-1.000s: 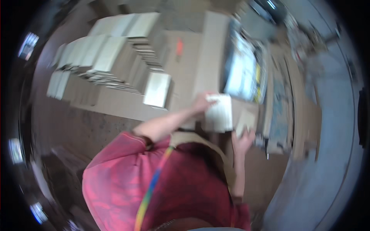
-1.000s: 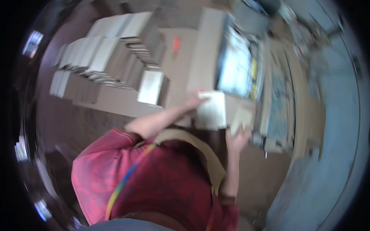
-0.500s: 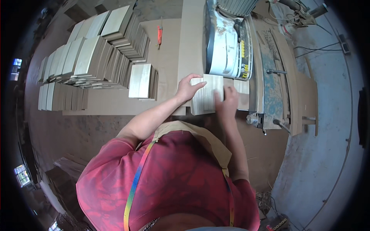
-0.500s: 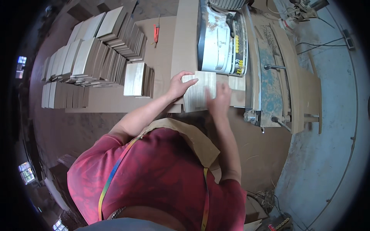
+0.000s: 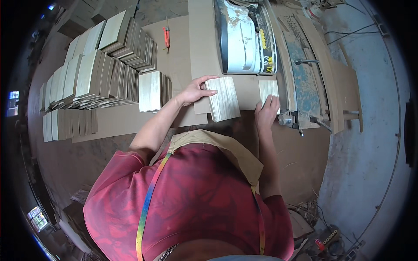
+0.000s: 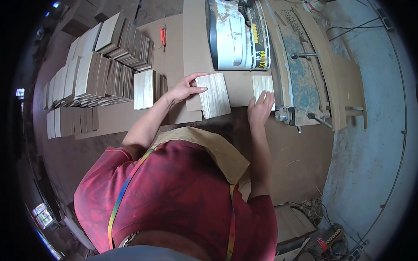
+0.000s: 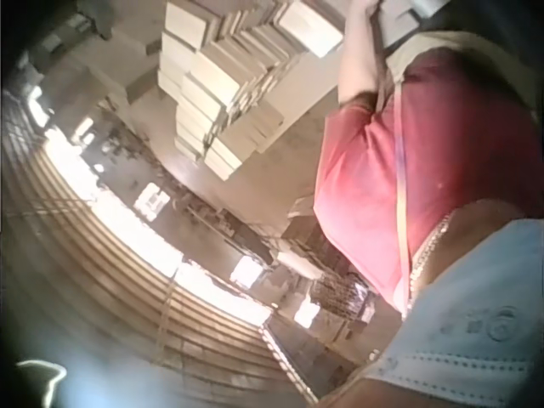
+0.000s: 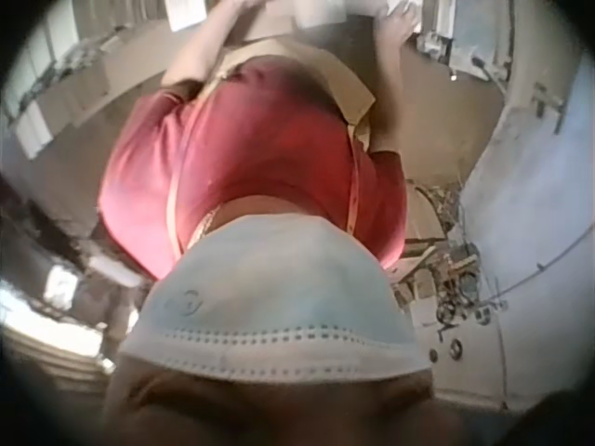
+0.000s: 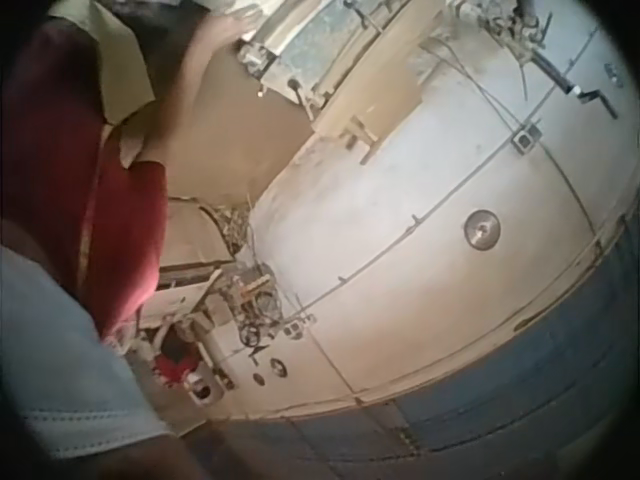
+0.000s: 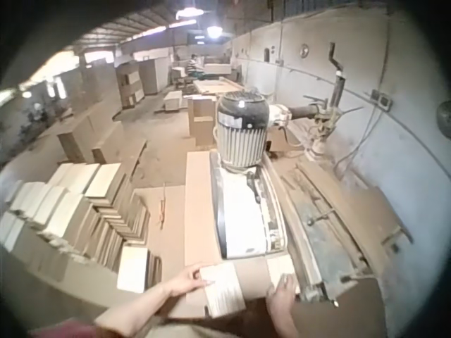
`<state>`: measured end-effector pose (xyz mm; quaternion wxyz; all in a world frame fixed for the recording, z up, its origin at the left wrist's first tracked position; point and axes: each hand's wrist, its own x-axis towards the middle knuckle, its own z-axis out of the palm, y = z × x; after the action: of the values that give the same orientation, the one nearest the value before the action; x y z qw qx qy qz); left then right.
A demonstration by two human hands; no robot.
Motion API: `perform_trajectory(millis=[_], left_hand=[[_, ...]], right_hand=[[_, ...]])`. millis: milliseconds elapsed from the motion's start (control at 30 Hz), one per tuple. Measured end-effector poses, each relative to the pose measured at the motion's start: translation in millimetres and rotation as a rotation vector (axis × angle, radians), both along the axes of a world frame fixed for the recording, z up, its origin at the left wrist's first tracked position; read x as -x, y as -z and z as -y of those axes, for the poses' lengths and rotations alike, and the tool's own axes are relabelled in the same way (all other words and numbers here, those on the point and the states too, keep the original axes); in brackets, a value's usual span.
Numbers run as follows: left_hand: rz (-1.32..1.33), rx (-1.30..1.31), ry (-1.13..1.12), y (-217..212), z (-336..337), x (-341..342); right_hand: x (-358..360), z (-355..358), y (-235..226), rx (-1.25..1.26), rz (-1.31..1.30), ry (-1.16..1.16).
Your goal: Sanding the edges of small rectangular wooden blocks using an industrial belt sander.
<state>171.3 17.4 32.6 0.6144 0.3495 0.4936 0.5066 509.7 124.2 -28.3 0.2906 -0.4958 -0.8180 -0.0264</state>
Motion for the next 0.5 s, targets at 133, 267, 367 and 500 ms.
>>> perform_trajectory(millis=[133,267,367,500], left_hand=[[-0.119,0.064,-0.161,6,-10,-22],[-0.315,0.06,-0.343,6,-13,-46],[-0.465,0.041,-0.421,5,-13,-60],[-0.461,0.002,-0.445,4,-12,-64]], right_hand=[[34,-42,9,0.051,-0.068,0.048],[74,-6,-32,0.191,-0.226,-0.099],[93,61,-76,0.315,-0.155,-0.319],[57,71,-80,0.396,-0.024,-0.155]])
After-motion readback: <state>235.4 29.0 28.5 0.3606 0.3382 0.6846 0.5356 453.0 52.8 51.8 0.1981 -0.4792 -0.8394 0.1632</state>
